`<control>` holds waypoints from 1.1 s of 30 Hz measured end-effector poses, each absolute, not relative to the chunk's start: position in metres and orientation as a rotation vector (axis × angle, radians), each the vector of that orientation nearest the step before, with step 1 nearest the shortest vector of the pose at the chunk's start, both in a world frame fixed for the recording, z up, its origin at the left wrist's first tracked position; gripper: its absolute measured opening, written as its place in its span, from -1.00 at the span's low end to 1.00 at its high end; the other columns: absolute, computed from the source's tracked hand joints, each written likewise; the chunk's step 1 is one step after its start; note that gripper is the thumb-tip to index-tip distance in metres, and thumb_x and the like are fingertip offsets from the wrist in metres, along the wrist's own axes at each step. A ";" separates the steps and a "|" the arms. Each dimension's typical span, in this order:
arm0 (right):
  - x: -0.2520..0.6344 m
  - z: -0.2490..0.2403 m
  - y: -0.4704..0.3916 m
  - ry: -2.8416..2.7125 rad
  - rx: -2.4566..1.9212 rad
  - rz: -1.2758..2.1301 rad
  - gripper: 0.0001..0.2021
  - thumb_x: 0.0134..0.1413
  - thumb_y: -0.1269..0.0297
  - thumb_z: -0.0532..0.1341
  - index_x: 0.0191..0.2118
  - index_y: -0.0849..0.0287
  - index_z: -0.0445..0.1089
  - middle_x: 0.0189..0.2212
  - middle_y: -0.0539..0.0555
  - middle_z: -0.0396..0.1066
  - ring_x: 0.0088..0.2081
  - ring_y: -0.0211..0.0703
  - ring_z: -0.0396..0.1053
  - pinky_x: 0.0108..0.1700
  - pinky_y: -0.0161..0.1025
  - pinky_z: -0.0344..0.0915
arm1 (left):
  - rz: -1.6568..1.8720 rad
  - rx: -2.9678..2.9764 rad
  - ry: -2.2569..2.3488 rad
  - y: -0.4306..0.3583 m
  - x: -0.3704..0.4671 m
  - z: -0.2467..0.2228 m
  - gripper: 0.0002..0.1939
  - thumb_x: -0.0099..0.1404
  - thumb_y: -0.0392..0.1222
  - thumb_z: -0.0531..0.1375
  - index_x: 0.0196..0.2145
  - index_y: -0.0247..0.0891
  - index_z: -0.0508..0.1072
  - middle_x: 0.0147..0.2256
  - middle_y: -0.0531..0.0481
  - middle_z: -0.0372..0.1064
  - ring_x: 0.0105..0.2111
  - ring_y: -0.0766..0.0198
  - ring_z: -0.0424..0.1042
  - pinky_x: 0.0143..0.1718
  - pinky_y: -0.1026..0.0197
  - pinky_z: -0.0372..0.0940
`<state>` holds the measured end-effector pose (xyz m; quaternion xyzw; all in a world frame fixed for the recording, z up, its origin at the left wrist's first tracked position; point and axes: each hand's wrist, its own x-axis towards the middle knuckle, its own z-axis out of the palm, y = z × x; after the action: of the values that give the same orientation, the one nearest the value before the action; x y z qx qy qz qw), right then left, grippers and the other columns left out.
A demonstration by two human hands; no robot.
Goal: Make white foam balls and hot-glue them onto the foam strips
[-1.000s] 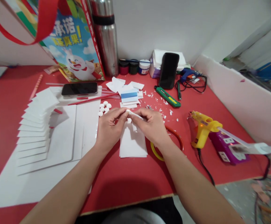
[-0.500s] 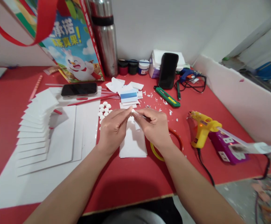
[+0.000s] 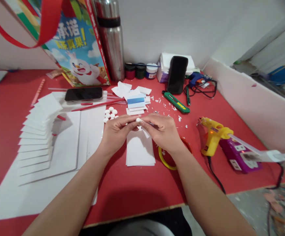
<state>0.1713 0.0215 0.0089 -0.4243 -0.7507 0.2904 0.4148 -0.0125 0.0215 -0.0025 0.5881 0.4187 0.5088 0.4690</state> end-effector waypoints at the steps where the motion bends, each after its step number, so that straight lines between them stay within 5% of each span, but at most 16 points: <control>1: 0.171 0.009 0.021 -1.889 -1.076 0.735 -0.76 0.37 0.24 0.19 -0.28 0.12 0.59 -0.36 0.04 0.57 -0.32 -0.18 0.46 -0.20 -0.23 0.32 | 1.254 1.474 1.034 0.021 -0.012 -0.002 -0.86 0.28 -0.13 0.36 -0.23 -0.17 0.71 -0.26 -0.05 0.64 -0.39 0.25 0.55 -0.28 0.19 0.50; 7: 0.170 0.011 0.019 -1.831 -1.186 0.729 -0.80 0.32 0.22 0.25 -0.29 0.14 0.58 -0.42 0.03 0.57 -0.39 -0.19 0.45 -0.27 -0.24 0.31 | 1.269 1.588 1.135 0.018 -0.014 -0.002 -0.86 0.27 -0.14 0.39 -0.21 -0.15 0.71 -0.19 -0.07 0.67 -0.19 0.12 0.61 -0.09 0.10 0.48; 15: 0.168 0.013 0.015 -1.878 -1.186 0.592 -0.82 0.28 0.30 0.25 -0.34 0.14 0.58 -0.41 0.05 0.57 -0.34 -0.16 0.48 -0.20 -0.21 0.33 | 1.233 1.424 1.168 0.014 -0.009 -0.009 -0.80 0.26 -0.09 0.39 -0.19 -0.18 0.71 -0.18 -0.06 0.67 -0.18 0.06 0.64 -0.08 0.06 0.51; 18: 0.169 0.014 0.019 -1.652 -1.256 0.961 -0.81 0.25 0.17 0.29 -0.30 0.14 0.57 -0.41 0.06 0.58 -0.38 -0.14 0.49 -0.25 -0.20 0.40 | 1.220 1.411 1.171 0.015 -0.009 -0.008 -0.79 0.27 -0.11 0.38 -0.15 -0.21 0.70 -0.18 -0.07 0.67 -0.21 0.09 0.64 -0.11 0.10 0.51; 23: 0.178 0.018 0.029 -0.936 -1.150 1.939 -0.44 0.34 -0.23 0.04 -0.01 0.18 0.47 -0.36 0.19 0.61 -0.46 -0.05 0.55 -0.43 -0.12 0.51 | 1.237 1.546 1.118 0.017 -0.014 -0.004 -0.79 0.35 -0.16 0.31 -0.10 -0.23 0.67 -0.15 -0.08 0.65 -0.16 0.14 0.61 -0.06 0.15 0.47; 28: 0.180 0.019 0.030 -0.740 -0.896 2.261 -0.51 0.46 -0.07 -0.08 0.07 0.15 0.41 -0.34 0.14 0.58 -0.39 -0.05 0.58 -0.33 -0.06 0.57 | 1.255 1.688 0.997 0.020 -0.016 -0.002 -0.81 0.37 -0.22 0.29 -0.10 -0.22 0.66 -0.10 -0.10 0.63 -0.11 0.17 0.58 -0.03 0.18 0.43; 33: 0.175 0.017 0.026 -0.833 -0.878 2.145 -0.69 0.35 0.04 0.20 -0.08 0.21 0.47 -0.47 0.01 0.42 -0.52 -0.25 0.35 -0.41 -0.21 0.48 | 1.236 1.701 0.971 0.021 -0.016 -0.003 -0.79 0.40 -0.21 0.27 -0.06 -0.20 0.66 -0.19 -0.09 0.62 -0.19 0.20 0.56 -0.05 0.17 0.41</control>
<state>0.1755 0.0260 0.0166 -0.3361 -0.3188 0.8213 0.3329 -0.0159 0.0205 -0.0032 0.6729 0.3841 0.4887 0.4011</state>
